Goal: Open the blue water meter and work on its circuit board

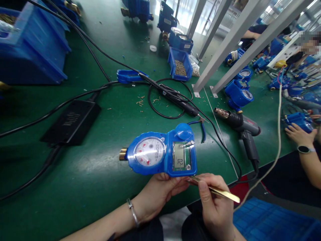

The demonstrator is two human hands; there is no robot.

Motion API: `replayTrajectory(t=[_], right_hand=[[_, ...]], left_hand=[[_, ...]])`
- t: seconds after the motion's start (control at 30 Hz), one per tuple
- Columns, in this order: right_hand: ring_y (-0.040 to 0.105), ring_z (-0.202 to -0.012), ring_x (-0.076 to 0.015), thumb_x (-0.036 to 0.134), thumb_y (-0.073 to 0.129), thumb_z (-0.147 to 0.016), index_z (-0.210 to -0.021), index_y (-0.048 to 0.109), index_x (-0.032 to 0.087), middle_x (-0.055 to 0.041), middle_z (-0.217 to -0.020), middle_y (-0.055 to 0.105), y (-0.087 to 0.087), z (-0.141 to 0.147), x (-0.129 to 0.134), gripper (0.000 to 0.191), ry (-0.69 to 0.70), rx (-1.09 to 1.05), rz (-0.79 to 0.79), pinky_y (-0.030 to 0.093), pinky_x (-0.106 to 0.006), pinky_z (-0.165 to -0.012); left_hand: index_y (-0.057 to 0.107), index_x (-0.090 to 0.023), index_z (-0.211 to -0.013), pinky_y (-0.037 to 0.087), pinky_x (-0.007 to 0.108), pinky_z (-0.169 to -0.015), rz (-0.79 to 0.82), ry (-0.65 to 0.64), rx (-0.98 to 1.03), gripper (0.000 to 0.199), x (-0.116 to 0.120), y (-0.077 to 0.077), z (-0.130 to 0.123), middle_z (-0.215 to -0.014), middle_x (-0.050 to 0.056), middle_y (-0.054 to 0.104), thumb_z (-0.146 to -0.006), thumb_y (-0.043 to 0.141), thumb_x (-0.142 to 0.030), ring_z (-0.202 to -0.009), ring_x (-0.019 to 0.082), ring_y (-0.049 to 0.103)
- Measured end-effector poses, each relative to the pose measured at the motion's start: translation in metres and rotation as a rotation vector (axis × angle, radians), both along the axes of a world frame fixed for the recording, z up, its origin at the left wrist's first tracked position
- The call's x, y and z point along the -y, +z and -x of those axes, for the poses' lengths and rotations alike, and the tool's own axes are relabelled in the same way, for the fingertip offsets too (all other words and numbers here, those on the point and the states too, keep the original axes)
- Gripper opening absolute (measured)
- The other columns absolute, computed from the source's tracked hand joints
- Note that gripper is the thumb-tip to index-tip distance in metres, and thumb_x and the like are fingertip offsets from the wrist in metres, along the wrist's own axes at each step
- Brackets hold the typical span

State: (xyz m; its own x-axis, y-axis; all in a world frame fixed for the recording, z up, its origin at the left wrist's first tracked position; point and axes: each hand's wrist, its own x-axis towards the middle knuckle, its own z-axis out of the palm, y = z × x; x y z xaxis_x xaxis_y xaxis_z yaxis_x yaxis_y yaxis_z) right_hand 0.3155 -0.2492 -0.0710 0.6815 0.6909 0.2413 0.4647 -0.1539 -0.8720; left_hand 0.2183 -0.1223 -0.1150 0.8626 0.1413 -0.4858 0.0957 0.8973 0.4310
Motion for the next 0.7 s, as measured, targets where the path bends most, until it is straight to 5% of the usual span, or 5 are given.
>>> replayTrajectory(t=[0.33, 0.7], right_hand=[[0.062, -0.071, -0.0117, 0.021, 0.060, -0.091, -0.085, 0.063, 0.021, -0.0002, -0.077, 0.063, 0.007, 0.003, -0.001, 0.006, -0.038, -0.154, 0.149, 0.046, -0.022, -0.065], [0.064, -0.055, -0.0151, 0.044, 0.065, -0.086, -0.082, 0.049, 0.021, 0.0016, -0.071, 0.065, -0.006, -0.028, -0.016, 0.028, -0.054, -0.947, 0.031, 0.056, -0.027, -0.049]], left_hand=[[0.077, -0.016, -0.096, 0.046, 0.047, -0.103, -0.069, -0.022, 0.005, 0.031, -0.004, 0.009, 0.000, -0.103, 0.010, 0.076, -0.076, 0.081, -0.039, -0.106, 0.031, 0.067], [0.072, -0.016, -0.110, 0.041, 0.051, -0.108, -0.068, -0.024, 0.070, 0.034, -0.002, 0.014, -0.007, -0.121, 0.012, 0.069, -0.083, 0.075, -0.036, -0.117, 0.034, 0.061]])
